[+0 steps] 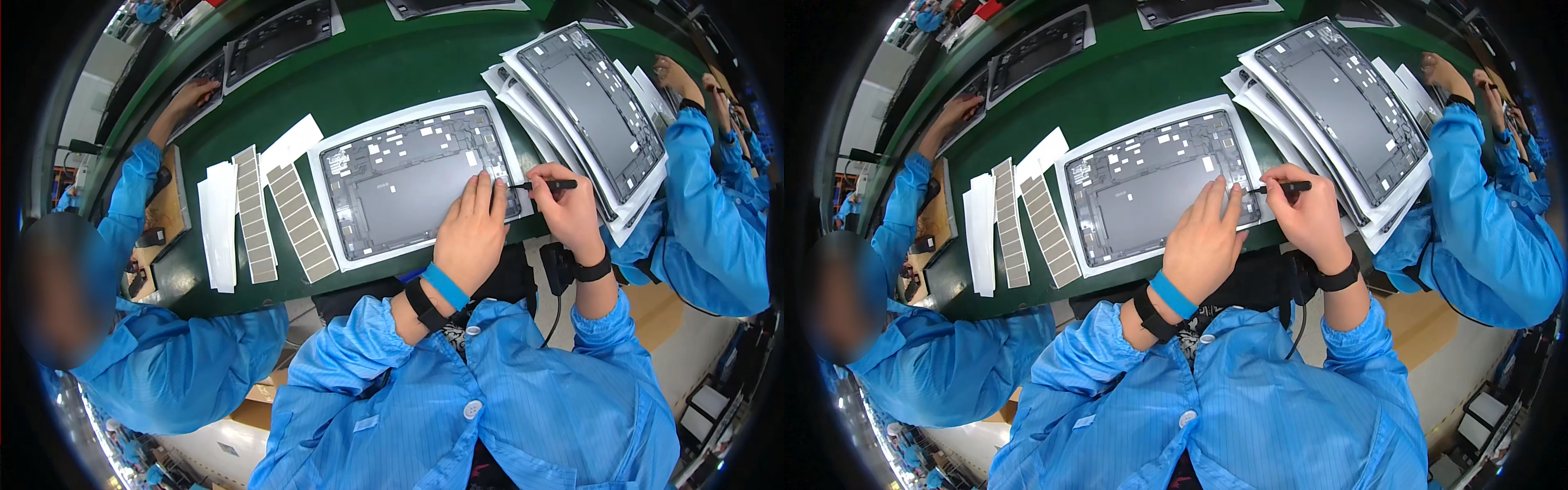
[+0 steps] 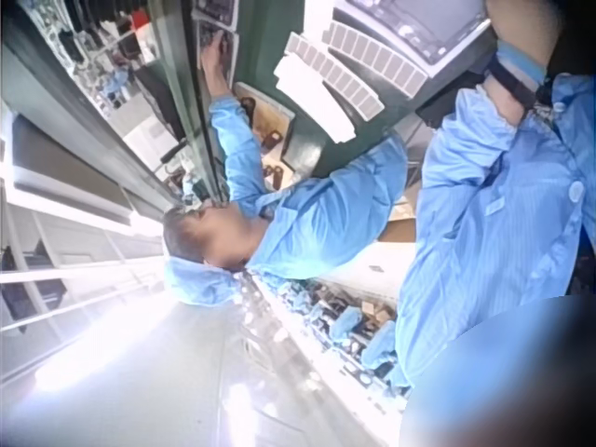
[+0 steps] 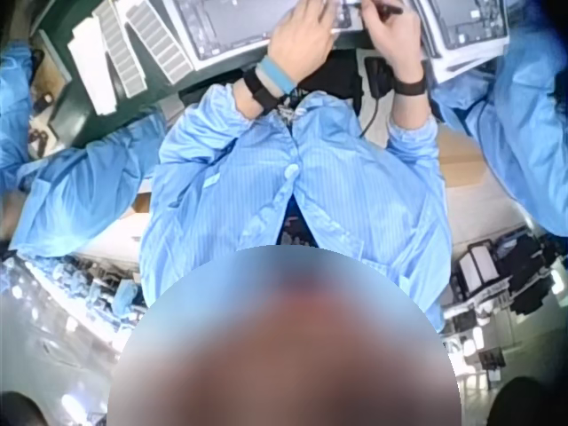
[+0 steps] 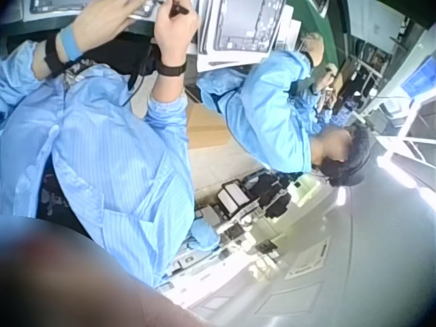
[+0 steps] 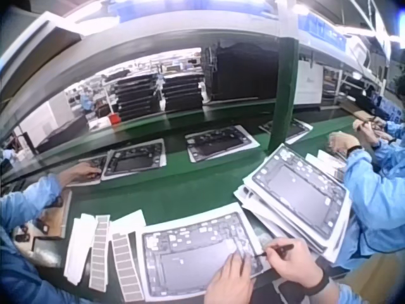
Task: Assembling electronic tablet components on a factory production line by applying adhesive or thermal pads and marking parts.
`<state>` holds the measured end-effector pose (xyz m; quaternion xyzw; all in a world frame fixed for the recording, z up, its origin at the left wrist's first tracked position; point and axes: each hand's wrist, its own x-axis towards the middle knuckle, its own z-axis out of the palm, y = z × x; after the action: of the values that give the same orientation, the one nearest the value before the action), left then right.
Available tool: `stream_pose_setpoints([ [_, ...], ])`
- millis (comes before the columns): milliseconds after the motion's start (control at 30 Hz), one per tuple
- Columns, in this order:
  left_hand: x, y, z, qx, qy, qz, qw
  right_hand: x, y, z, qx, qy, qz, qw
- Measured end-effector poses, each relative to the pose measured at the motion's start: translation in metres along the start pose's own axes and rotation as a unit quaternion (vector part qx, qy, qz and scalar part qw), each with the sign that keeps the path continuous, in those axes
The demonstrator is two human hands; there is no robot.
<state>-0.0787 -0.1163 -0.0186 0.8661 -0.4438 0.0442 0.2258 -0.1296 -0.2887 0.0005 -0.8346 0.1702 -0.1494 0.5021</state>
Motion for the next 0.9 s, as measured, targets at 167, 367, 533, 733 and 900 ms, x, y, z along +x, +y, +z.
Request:
stream_pose_setpoints([
  [167,0.002,0.001,0.000,0.002,0.000,-0.003,1.000,0.002,-0.005,0.000,-0.029,-0.003,-0.030,0.999],
  [367,0.002,0.006,0.005,0.013,-0.001,-0.011,1.000,0.001,-0.007,0.001,-0.054,0.008,-0.040,0.998],
  [533,0.002,0.006,0.005,0.006,0.001,-0.012,1.000,0.003,-0.007,0.004,-0.056,0.023,-0.048,0.997],
  [733,0.004,0.007,0.006,-0.004,0.017,-0.014,1.000,0.004,-0.009,0.005,-0.052,0.032,-0.044,0.997],
  [900,0.002,0.005,0.005,-0.019,0.023,-0.014,0.999,0.001,-0.011,0.001,-0.050,0.039,-0.020,0.998],
])
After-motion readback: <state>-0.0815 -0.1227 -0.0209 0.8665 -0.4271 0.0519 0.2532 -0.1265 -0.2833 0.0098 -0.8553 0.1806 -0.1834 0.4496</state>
